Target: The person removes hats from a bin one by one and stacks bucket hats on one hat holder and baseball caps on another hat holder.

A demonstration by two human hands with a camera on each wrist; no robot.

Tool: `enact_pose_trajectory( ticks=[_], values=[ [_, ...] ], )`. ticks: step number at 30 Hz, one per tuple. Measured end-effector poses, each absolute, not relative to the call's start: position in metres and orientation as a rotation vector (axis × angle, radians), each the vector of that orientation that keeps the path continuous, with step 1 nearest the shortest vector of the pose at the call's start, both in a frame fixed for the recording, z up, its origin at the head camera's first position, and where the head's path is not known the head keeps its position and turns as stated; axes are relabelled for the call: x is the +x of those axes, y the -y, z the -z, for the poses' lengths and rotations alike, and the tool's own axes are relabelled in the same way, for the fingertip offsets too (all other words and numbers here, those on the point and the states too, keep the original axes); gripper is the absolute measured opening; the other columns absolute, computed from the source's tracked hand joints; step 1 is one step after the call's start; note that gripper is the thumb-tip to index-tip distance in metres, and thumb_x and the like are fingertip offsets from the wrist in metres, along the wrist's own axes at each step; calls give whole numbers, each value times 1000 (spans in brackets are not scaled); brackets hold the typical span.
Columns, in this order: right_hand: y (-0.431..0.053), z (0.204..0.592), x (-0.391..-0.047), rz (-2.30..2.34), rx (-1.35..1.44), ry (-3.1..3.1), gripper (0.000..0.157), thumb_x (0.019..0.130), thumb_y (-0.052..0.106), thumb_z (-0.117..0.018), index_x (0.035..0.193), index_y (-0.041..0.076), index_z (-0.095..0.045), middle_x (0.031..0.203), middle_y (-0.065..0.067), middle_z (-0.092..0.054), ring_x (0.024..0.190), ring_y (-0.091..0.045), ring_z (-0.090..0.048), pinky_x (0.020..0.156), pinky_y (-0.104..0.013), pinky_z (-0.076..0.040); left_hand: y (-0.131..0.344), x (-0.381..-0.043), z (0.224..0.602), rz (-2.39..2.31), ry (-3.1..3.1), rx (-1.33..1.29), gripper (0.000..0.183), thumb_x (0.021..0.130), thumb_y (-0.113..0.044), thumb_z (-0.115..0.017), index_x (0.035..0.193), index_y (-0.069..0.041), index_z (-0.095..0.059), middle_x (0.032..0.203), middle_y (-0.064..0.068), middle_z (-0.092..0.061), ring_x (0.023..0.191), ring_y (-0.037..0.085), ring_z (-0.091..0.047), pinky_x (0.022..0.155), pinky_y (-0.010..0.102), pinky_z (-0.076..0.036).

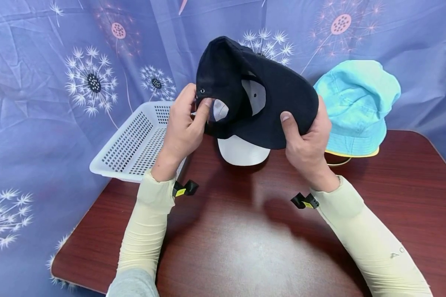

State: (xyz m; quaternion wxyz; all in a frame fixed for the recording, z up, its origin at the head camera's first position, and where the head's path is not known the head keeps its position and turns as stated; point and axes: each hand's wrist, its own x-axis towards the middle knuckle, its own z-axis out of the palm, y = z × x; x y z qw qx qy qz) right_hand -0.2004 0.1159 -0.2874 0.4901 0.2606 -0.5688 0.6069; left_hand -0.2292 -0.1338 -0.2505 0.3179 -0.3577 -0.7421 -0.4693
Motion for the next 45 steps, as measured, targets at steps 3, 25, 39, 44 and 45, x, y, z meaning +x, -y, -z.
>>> enact_pose_trajectory(
  ticks=[3, 25, 39, 44, 45],
  values=[
    [-118, 286, -201, -1483, 628, 1376, 44, 88, 11, -71, 122, -15, -64, 117, -9, -71, 109, -25, -67, 103, -39, -50, 138, -230, 249, 1198, 1946, -915, 21, 111, -17, -56, 105, 3, -60, 92, 12, -52, 66, 13, -53, 55, 23, -48],
    [-131, 257, -189, -1535, 581, 1292, 39, 80, 13, -67, 112, -10, -70, 108, -4, -72, 104, -26, -66, 96, -33, -51, 145, -232, 243, 1105, 1841, -631, 15, 105, -8, -57, 99, 2, -66, 87, 3, -48, 80, 19, -44, 67, 27, -36],
    [-149, 253, -188, -1527, 555, 1289, 35, 79, 9, -67, 106, -15, -68, 103, -11, -72, 98, -29, -64, 89, -32, -49, 147, -238, 245, 1168, 1914, -458, 14, 103, 2, -57, 103, 2, -70, 91, -4, -47, 79, 15, -47, 72, 24, -38],
    [-151, 251, -187, -1510, 535, 1285, 34, 78, 10, -67, 104, -12, -71, 101, -13, -72, 99, -30, -65, 89, -32, -49, 145, -235, 245, 1155, 1943, -475, 14, 103, 1, -57, 103, 0, -71, 93, -3, -51, 77, 13, -51, 72, 23, -42],
    [-151, 251, -187, -1514, 530, 1284, 34, 78, 9, -67, 105, -12, -71, 101, -13, -72, 99, -30, -65, 89, -32, -50, 145, -235, 246, 1154, 1941, -483, 14, 102, 1, -57, 103, 0, -72, 93, -2, -52, 77, 12, -51, 72, 23, -43]
  ],
)
